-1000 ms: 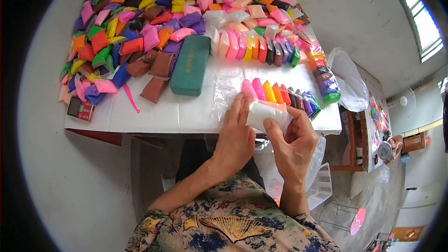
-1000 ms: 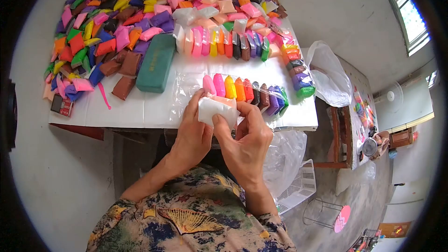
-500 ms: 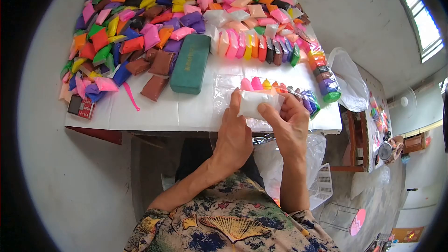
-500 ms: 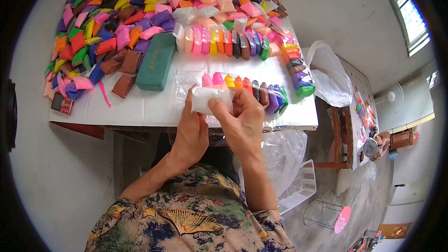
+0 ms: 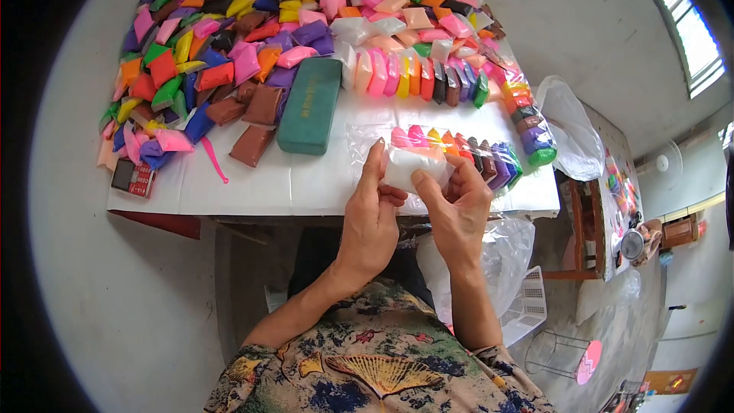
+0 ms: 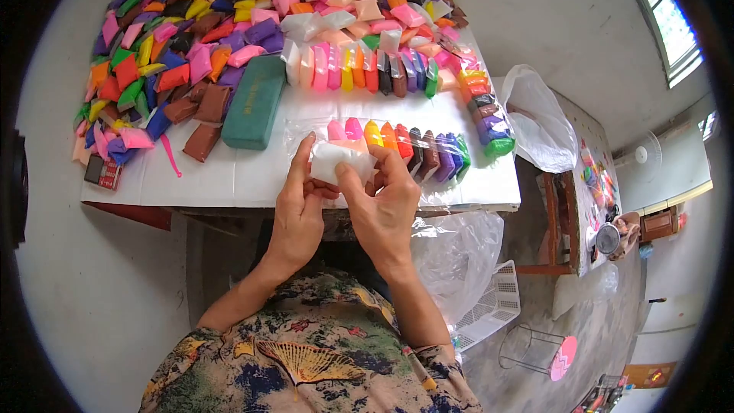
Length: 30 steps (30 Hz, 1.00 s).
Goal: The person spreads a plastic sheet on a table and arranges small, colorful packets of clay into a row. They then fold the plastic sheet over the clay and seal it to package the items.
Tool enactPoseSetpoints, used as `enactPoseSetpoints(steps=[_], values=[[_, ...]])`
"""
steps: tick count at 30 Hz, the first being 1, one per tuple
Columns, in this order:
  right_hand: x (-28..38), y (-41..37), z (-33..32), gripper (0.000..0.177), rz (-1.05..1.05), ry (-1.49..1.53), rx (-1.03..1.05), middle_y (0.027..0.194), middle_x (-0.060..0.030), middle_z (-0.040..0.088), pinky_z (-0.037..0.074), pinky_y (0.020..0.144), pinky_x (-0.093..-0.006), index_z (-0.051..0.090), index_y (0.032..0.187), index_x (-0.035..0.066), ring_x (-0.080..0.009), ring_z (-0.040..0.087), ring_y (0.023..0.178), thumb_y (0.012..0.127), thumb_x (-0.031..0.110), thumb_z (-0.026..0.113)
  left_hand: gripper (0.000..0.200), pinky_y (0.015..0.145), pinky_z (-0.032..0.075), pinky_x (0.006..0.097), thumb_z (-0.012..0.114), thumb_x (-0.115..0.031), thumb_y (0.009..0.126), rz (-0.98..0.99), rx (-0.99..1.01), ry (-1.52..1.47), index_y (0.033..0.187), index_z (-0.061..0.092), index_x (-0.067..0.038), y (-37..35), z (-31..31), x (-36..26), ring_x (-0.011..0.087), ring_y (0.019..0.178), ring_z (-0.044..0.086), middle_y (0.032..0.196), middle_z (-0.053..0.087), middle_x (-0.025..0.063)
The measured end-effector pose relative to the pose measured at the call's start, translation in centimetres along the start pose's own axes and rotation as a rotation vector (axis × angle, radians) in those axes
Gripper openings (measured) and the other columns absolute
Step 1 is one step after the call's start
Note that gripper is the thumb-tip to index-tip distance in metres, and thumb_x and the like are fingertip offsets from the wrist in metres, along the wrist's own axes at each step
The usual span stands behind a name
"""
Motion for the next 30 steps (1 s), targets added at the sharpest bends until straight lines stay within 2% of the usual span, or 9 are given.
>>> enactPoseSetpoints(steps=[5,8,14,18,20,21,23,27,30], values=[[0.3,-0.8,0.2,0.035,-0.136,-0.217,-0.100,0.071,-0.0086,0.065,0.046,0.053,-0.0284,0.064,0.106,-0.004,-0.0138,0.057,0.055,0.078,0.015,0.075,0.068,0.082,0.052,0.0367,0.043,0.009,0.090,-0.021,0.071,0.090,0.153,0.017,0.002,-0.3,0.5,-1.0,0.0286,0.091,0.063,0.125,0.053,0.0284],[0.9,-1.2,0.2,0.032,-0.136,-0.296,-0.086,0.073,-0.0033,0.063,0.042,0.054,-0.0231,0.063,0.107,-0.004,-0.0060,0.053,0.062,0.081,0.011,0.075,0.069,0.089,0.051,0.0387,0.042,0.007,0.093,0.019,0.075,0.180,0.155,0.011,0.000,-0.7,0.7,-1.8,0.0332,0.103,0.063,0.123,0.055,0.0289],[0.9,-1.5,0.2,0.032,-0.222,-0.356,-0.120,0.069,-0.0038,0.059,0.042,0.053,-0.0253,0.063,0.107,-0.003,-0.0092,0.051,0.057,0.080,0.011,0.075,0.073,0.099,0.046,0.0431,0.043,0.005,0.093,0.096,0.135,0.450,0.155,0.006,0.001,-1.7,1.1,-3.8,0.0422,0.118,0.057,0.128,0.050,0.0334],[0.7,-1.9,1.1,0.033,-0.323,-0.409,-0.114,0.086,-0.0102,0.059,0.047,0.052,-0.0346,0.062,0.105,0.004,-0.0230,0.060,0.059,0.078,0.015,0.077,0.074,0.104,0.043,0.0435,0.041,0.010,0.089,0.244,0.192,0.513,0.154,0.006,0.004,-2.8,1.2,-4.1,0.0404,0.122,0.054,0.133,0.047,0.0319],[0.6,-2.1,1.3,0.034,-0.340,-0.411,-0.120,0.092,-0.0107,0.057,0.048,0.051,-0.0366,0.060,0.105,0.006,-0.0260,0.061,0.060,0.078,0.017,0.078,0.070,0.104,0.043,0.0428,0.038,0.013,0.086,0.190,0.170,0.318,0.150,0.012,0.005,-3.4,0.5,-2.4,0.0378,0.123,0.054,0.134,0.046,0.0307],[0.6,-2.3,1.5,0.034,-0.357,-0.464,-0.135,0.091,-0.0094,0.057,0.047,0.051,-0.0355,0.061,0.104,0.006,-0.0236,0.059,0.059,0.078,0.018,0.079,0.068,0.105,0.042,0.0424,0.037,0.014,0.085,0.163,0.161,0.221,0.149,0.015,0.005,-3.6,0.3,-2.0,0.0365,0.123,0.054,0.135,0.046,0.0302],[0.5,-2.7,2.0,0.033,-0.388,-0.571,-0.164,0.089,-0.0066,0.057,0.047,0.051,-0.0333,0.062,0.102,0.006,-0.0189,0.057,0.057,0.077,0.018,0.081,0.061,0.104,0.042,0.0410,0.035,0.015,0.083,0.155,0.150,0.211,0.142,0.022,0.005,-4.0,0.1,-2.4,0.0333,0.121,0.055,0.131,0.047,0.0283],[1.0,-2.8,3.0,0.037,-0.490,-0.720,-0.214,0.089,-0.0084,0.057,0.047,0.050,-0.0365,0.061,0.100,0.009,-0.0249,0.060,0.060,0.075,0.026,0.083,0.047,0.098,0.046,0.0376,0.034,0.015,0.084,0.166,0.094,0.226,0.130,0.031,0.005,-4.2,-0.1,-2.7,0.0288,0.110,0.060,0.118,0.052,0.0242],[1.2,-2.6,4.0,0.035,-0.569,-0.724,-0.255,0.087,-0.0109,0.055,0.047,0.051,-0.0374,0.058,0.097,0.006,-0.0281,0.060,0.060,0.077,0.024,0.079,0.041,0.091,0.049,0.0366,0.035,0.013,0.085,0.119,0.085,0.229,0.125,0.033,0.004,-4.3,-0.5,-2.0,0.0267,0.100,0.062,0.109,0.055,0.0212]])
Point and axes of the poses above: each hand's wrist, its own y-axis towards the middle knuckle, its own z-axis out of the palm, x = y × z, the point moved 6 cm from there along y, towards the middle knuckle
